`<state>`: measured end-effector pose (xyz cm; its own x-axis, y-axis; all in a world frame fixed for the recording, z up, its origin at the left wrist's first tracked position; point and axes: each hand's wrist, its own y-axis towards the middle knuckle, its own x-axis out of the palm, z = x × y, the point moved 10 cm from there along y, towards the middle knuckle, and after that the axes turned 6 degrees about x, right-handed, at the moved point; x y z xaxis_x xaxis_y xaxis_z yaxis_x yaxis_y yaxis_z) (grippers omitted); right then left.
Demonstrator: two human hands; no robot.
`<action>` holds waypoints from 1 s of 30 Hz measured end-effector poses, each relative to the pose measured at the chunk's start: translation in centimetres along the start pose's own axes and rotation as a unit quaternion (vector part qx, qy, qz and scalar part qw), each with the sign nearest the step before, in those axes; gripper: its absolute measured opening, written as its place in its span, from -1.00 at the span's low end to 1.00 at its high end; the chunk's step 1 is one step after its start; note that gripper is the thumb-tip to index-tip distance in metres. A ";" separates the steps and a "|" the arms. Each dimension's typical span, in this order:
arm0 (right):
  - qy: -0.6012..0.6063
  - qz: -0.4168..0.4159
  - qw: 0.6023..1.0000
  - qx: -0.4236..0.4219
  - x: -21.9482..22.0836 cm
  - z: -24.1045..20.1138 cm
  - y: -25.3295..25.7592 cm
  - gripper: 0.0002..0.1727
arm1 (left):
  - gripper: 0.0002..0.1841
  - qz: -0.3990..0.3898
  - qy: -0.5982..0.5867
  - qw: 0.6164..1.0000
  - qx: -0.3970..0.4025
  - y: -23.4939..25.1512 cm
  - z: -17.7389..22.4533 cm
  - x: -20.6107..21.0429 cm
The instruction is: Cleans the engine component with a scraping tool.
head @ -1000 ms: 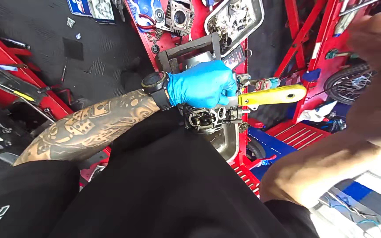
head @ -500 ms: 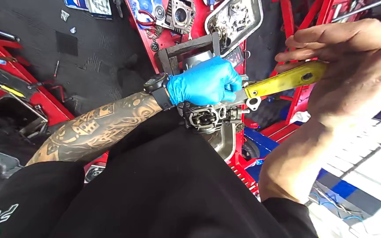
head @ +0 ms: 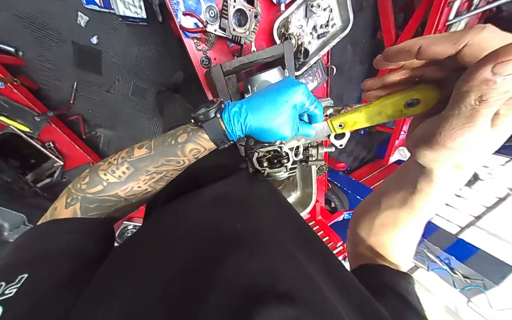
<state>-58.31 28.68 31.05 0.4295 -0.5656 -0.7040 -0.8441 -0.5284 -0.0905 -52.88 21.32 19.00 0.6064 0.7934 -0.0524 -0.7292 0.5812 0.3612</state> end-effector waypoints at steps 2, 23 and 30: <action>-0.008 0.006 1.000 -0.003 0.3 -0.3 0.2 -0.36 | -0.87 0.003 -0.013 1.000 -0.001 -0.1 -0.1 -0.1; 0.000 0.032 0.999 0.002 0.2 0.0 0.2 -0.43 | -0.86 0.022 -0.009 1.000 0.000 -0.2 -0.2 0.3; -0.039 0.047 0.998 -0.006 0.6 0.1 0.2 -0.43 | -0.86 0.012 0.008 1.000 -0.014 -0.2 -0.1 0.5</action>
<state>-58.24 28.31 30.51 0.3221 -0.5616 -0.7622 -0.8753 -0.4833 -0.0137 -52.46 21.60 18.78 0.5829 0.8104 -0.0591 -0.7526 0.5658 0.3367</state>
